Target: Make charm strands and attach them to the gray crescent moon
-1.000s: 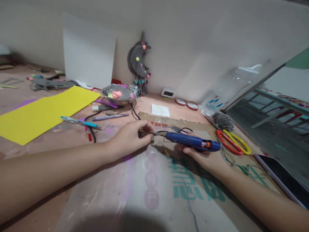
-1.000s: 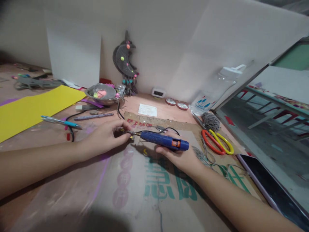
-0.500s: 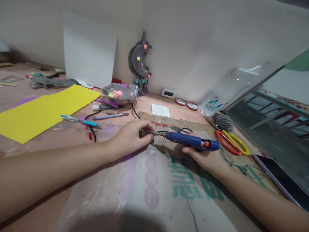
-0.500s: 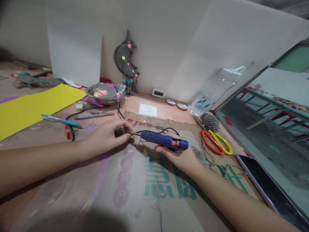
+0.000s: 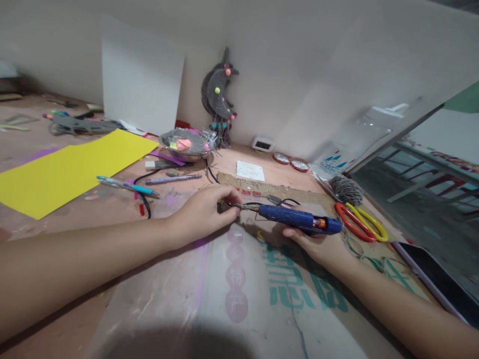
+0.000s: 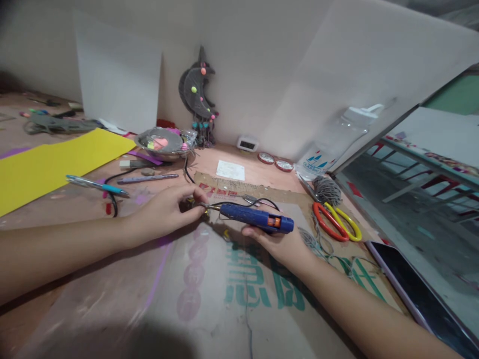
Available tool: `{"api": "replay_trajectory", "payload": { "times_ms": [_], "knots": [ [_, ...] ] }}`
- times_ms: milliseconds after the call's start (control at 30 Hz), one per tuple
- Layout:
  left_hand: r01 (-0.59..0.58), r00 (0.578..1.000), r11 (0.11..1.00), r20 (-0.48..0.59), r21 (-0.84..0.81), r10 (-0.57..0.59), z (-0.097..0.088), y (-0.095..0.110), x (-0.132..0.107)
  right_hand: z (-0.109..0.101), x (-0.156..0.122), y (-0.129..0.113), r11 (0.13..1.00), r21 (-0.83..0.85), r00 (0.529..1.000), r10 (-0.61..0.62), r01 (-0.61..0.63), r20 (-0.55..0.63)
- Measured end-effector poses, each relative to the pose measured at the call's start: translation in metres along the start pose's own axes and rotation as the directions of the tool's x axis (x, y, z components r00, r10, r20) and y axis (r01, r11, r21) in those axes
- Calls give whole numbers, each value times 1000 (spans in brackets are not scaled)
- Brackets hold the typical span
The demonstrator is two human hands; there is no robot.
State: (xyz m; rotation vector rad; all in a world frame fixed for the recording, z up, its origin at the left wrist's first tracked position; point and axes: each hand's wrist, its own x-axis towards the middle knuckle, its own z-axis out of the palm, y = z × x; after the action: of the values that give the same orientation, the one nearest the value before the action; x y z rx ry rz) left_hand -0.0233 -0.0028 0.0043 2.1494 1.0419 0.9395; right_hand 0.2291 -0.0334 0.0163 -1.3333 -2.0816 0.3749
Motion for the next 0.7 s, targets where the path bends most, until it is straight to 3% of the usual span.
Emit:
{"api": "replay_trajectory", "payload": {
  "times_ms": [700],
  "knots": [
    [-10,1000,1000,2,-7,10,-1,0,-1,1,1,0,1000,16,1000,0,-1,23]
  ]
}}
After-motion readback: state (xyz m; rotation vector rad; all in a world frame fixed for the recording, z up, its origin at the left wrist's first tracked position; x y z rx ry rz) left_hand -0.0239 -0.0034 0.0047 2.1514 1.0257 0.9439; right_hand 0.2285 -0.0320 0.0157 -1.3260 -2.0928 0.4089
